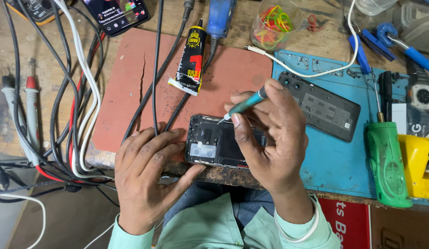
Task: The person uses a small screwdriver to remove screws from the internal frame of a disassembled smartphone. They then switch to a green electric screwdriver to continue removing screws from the battery area and other internal components.
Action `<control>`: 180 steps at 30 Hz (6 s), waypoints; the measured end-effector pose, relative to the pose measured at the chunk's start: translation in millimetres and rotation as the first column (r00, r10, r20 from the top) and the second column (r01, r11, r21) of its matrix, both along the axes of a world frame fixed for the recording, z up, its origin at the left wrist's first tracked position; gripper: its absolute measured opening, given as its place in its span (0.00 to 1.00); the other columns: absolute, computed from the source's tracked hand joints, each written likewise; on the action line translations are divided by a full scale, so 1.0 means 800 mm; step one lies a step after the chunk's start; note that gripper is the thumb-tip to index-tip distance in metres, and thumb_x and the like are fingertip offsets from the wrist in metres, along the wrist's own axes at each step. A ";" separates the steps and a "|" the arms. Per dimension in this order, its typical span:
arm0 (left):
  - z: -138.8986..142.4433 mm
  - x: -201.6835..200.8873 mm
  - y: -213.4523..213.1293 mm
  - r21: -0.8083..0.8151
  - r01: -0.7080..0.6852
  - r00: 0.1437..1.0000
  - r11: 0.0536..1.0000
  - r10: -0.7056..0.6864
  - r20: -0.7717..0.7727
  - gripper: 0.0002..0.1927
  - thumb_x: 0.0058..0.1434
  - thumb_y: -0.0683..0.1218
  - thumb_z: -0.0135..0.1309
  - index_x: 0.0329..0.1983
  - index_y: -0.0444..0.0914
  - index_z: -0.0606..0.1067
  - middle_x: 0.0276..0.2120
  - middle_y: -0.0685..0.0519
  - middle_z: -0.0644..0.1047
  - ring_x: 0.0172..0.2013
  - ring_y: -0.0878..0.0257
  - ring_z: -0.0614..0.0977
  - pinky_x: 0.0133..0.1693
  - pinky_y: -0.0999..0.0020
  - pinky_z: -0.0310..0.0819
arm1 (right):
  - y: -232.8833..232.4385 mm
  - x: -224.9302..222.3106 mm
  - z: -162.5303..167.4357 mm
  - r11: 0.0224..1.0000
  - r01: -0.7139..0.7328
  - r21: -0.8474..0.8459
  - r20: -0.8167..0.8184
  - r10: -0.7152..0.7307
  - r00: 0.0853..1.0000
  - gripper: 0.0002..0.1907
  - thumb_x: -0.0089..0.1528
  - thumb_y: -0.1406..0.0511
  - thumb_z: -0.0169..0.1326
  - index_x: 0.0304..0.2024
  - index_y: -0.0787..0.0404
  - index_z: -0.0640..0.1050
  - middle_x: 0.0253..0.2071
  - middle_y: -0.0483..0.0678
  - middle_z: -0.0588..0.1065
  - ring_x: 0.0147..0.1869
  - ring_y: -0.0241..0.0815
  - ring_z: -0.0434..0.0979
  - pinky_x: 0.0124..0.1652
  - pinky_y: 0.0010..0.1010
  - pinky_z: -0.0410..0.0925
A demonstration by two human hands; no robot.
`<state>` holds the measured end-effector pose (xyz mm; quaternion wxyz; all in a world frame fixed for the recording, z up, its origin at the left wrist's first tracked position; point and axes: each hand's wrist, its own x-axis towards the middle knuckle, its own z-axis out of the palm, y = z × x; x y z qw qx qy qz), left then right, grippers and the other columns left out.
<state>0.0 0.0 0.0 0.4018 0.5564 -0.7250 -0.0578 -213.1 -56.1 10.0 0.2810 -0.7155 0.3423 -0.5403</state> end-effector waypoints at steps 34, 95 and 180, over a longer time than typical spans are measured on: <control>0.000 -0.014 0.001 -0.012 -0.025 1.000 1.000 0.025 0.015 0.25 0.47 0.53 0.72 0.43 0.37 0.78 0.49 0.51 0.80 0.54 0.50 0.78 0.59 0.52 0.66 | -0.005 0.013 0.020 0.983 0.029 -0.181 -0.208 -0.068 0.976 0.31 0.70 0.73 0.59 0.71 0.55 0.62 0.55 0.53 0.74 0.54 0.44 0.81 0.51 0.31 0.78; -0.004 -0.004 0.005 -0.026 -0.029 1.000 0.999 0.029 0.011 0.24 0.49 0.53 0.72 0.44 0.38 0.77 0.51 0.54 0.80 0.54 0.52 0.77 0.58 0.54 0.64 | -0.005 0.017 0.003 0.998 0.002 -0.055 -0.104 -0.008 0.995 0.35 0.71 0.78 0.58 0.72 0.57 0.55 0.57 0.59 0.75 0.55 0.44 0.82 0.56 0.32 0.78; -0.001 0.019 0.016 -0.070 -0.028 1.000 0.997 0.029 0.005 0.22 0.51 0.54 0.71 0.44 0.39 0.78 0.51 0.55 0.79 0.55 0.53 0.77 0.59 0.54 0.63 | 0.032 0.047 0.028 0.995 0.024 -0.100 -0.118 -0.036 0.992 0.27 0.68 0.77 0.56 0.67 0.61 0.63 0.53 0.57 0.77 0.52 0.45 0.83 0.50 0.31 0.79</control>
